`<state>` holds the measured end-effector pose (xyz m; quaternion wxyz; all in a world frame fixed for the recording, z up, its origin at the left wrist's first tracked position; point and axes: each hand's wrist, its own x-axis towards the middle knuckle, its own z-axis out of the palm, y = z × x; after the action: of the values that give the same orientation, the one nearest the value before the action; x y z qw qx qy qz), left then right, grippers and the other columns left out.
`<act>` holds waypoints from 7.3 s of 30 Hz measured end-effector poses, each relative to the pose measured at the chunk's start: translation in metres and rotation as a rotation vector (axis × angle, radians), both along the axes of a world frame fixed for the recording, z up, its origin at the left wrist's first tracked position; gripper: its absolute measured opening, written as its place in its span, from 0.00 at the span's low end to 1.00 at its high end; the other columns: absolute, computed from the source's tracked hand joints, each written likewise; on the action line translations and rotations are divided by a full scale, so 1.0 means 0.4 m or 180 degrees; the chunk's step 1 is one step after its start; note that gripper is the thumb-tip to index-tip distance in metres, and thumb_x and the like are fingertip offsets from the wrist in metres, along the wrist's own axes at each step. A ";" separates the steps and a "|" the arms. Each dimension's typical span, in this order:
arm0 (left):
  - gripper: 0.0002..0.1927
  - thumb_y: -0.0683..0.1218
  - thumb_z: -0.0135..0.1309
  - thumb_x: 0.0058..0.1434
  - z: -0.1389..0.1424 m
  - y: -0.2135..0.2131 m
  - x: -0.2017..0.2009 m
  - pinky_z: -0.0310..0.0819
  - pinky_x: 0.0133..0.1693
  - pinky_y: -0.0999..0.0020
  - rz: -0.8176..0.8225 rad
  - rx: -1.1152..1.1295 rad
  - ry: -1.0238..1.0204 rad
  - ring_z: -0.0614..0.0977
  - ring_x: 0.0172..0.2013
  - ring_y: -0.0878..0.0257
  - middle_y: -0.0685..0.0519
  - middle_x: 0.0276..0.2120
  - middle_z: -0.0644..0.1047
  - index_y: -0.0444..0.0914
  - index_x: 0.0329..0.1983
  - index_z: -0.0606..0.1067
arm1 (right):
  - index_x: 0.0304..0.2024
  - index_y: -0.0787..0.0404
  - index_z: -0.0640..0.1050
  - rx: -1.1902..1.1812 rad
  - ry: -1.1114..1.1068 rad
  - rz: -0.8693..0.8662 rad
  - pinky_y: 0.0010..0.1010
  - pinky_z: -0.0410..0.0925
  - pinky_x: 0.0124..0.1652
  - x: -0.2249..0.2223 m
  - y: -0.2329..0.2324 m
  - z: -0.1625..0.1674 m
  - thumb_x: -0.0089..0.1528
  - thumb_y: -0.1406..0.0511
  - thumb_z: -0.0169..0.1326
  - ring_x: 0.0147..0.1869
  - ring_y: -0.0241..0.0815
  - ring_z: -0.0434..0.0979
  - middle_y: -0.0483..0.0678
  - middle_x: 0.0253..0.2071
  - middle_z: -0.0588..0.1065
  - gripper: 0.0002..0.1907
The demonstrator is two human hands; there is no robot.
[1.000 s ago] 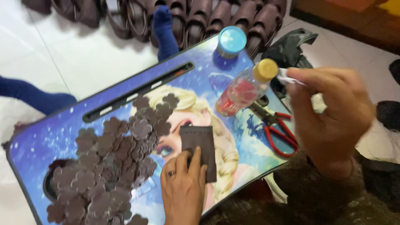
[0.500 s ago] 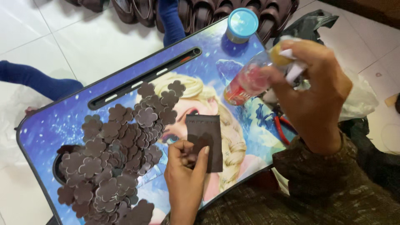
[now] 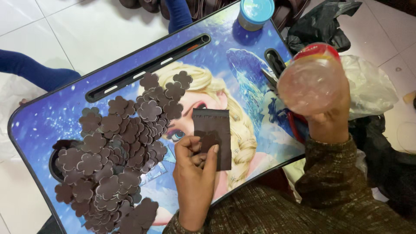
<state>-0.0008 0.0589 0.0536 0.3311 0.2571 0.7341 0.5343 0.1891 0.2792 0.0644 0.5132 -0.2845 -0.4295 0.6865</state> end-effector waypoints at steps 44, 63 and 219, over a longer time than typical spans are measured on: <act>0.16 0.45 0.63 0.58 0.056 -0.054 -0.082 0.67 0.51 0.56 -0.0591 -0.0304 0.3000 0.75 0.50 0.53 0.54 0.47 0.78 0.45 0.50 0.82 | 0.47 0.61 0.81 0.3368 -0.2851 0.1107 0.36 0.71 0.43 -0.216 -0.284 0.039 0.57 0.72 0.63 0.44 0.48 0.77 0.49 0.40 0.76 0.15; 0.14 0.46 0.62 0.60 0.043 -0.048 -0.076 0.67 0.48 0.56 -0.0520 -0.0451 0.3020 0.75 0.48 0.55 0.56 0.46 0.77 0.48 0.50 0.82 | 0.45 0.63 0.81 0.3847 -0.3214 0.1281 0.38 0.69 0.43 -0.193 -0.300 0.025 0.55 0.70 0.61 0.45 0.48 0.75 0.48 0.41 0.76 0.15; 0.07 0.47 0.63 0.57 0.017 -0.038 -0.097 0.73 0.34 0.58 -0.0567 -0.0317 0.2821 0.82 0.32 0.55 0.54 0.31 0.83 0.44 0.39 0.82 | 0.55 0.64 0.71 -0.0040 0.0595 -0.0551 0.38 0.76 0.57 0.013 0.037 -0.024 0.73 0.64 0.52 0.55 0.43 0.80 0.51 0.50 0.77 0.12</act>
<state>-0.0398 0.0436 0.0603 0.0416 0.5068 0.8048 0.3062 0.1943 0.2938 0.0549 0.6065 -0.2584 -0.3493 0.6659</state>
